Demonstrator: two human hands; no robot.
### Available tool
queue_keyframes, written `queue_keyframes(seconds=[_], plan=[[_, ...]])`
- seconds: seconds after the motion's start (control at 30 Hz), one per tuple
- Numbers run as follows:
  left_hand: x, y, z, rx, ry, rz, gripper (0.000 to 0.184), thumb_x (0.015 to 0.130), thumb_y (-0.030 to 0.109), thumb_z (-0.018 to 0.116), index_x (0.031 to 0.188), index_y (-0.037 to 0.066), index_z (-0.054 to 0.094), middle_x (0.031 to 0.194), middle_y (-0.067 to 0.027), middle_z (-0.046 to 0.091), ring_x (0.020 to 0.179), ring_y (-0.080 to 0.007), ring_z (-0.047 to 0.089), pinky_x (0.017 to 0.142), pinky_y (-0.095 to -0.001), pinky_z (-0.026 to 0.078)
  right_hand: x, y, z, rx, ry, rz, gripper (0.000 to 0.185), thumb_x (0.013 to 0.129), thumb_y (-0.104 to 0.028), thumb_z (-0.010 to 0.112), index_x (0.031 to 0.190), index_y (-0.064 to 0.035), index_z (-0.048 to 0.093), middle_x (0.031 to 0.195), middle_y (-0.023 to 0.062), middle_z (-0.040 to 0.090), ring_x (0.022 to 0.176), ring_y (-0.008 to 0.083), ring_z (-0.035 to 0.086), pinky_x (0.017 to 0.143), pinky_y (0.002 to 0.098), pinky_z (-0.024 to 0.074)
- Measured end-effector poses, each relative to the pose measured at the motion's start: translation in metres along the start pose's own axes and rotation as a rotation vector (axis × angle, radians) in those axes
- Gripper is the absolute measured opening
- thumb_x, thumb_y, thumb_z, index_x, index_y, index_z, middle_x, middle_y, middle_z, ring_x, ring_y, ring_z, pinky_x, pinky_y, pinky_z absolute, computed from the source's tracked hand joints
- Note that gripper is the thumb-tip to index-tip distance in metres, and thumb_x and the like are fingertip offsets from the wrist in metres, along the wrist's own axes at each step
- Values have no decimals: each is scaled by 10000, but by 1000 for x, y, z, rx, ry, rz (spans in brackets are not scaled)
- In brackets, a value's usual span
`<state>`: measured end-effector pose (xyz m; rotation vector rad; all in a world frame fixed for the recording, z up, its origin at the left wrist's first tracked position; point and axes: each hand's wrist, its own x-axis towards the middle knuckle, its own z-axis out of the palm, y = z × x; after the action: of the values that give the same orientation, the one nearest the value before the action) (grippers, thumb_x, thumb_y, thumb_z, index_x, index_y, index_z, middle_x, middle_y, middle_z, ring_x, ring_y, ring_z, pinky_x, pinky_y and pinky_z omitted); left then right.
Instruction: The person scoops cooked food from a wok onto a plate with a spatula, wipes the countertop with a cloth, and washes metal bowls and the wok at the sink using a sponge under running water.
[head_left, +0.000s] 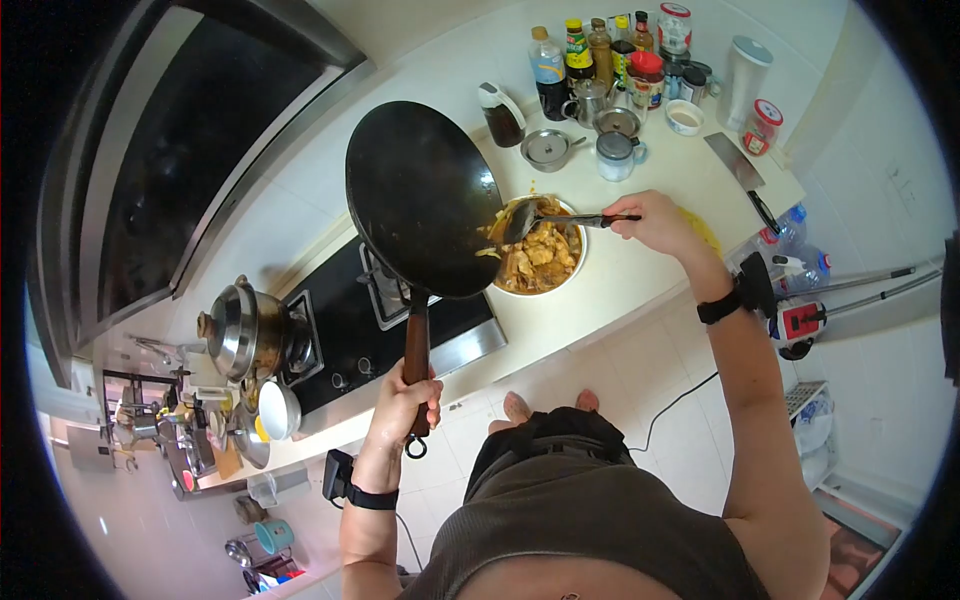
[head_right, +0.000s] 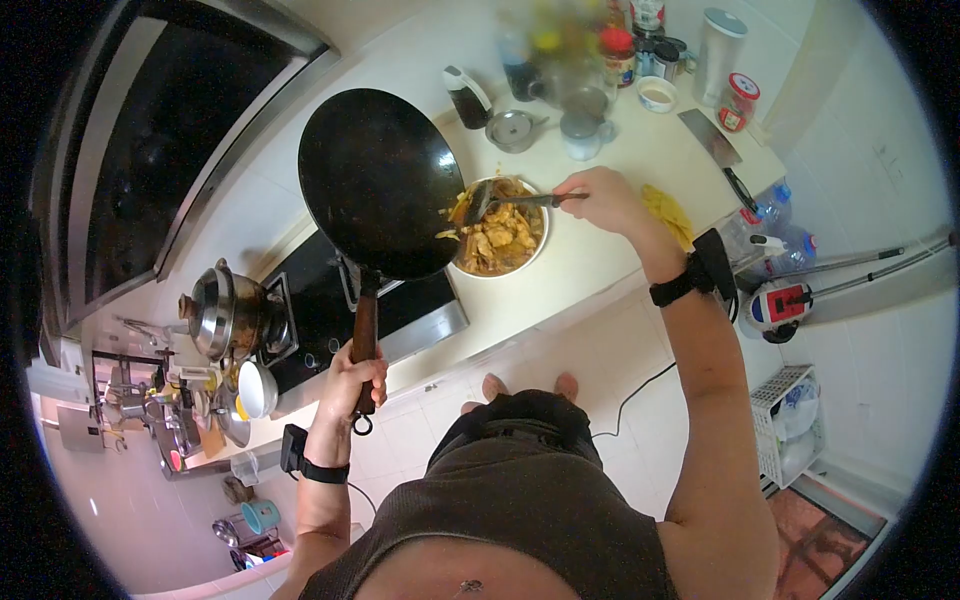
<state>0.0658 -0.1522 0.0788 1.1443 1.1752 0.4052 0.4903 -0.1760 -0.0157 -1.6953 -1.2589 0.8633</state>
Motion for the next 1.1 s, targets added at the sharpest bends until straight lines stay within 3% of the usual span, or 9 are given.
queue_keyframes(seconds=[0.1,0.17,0.57,0.7,0.87,0.97,1.1], plan=[[8,-3,-5,14,-6,29,190,739,1,550,884,24,429,569,-52,477,383,-120,451,360,-253,389,-5,-4,-1,-27,21,-35,222,754,-115,657,966,-60,690,727,96,658,630,155,602,577,280,467],[10,-3,-6,14,-3,33,191,743,1,552,886,26,429,566,-50,474,384,-120,451,360,-253,387,-13,-19,-1,-87,-28,84,243,777,-8,636,1019,19,645,802,64,653,701,113,587,635,242,465],[-15,7,-2,-57,-45,14,206,741,-24,566,895,14,435,577,-58,497,396,-121,477,379,-242,405,16,-33,17,330,-51,-45,251,815,-50,627,1055,19,637,866,52,656,702,104,589,633,240,468],[-15,6,4,3,-58,42,204,754,1,559,912,13,431,562,-50,482,376,-124,459,364,-249,403,10,-23,6,238,-81,-86,255,809,-53,627,1050,27,639,873,67,661,684,107,588,628,242,475],[-9,1,6,105,-52,65,211,746,-9,576,901,18,436,569,-47,490,383,-122,477,369,-244,417,-20,-33,-38,-48,-78,36,250,788,-44,627,1019,49,644,824,85,661,650,113,591,602,242,483],[-10,3,10,123,-50,66,211,747,-5,576,905,16,436,569,-50,493,383,-120,475,370,-247,415,-15,-26,-26,93,-44,-55,246,787,-53,631,1015,36,651,811,86,660,647,112,591,598,244,481],[-10,5,8,14,-74,67,206,754,4,563,916,10,435,563,-53,481,383,-121,461,367,-251,398,-16,-40,-9,81,-60,-3,237,789,-59,631,1012,15,660,807,88,661,657,109,594,605,242,483]])
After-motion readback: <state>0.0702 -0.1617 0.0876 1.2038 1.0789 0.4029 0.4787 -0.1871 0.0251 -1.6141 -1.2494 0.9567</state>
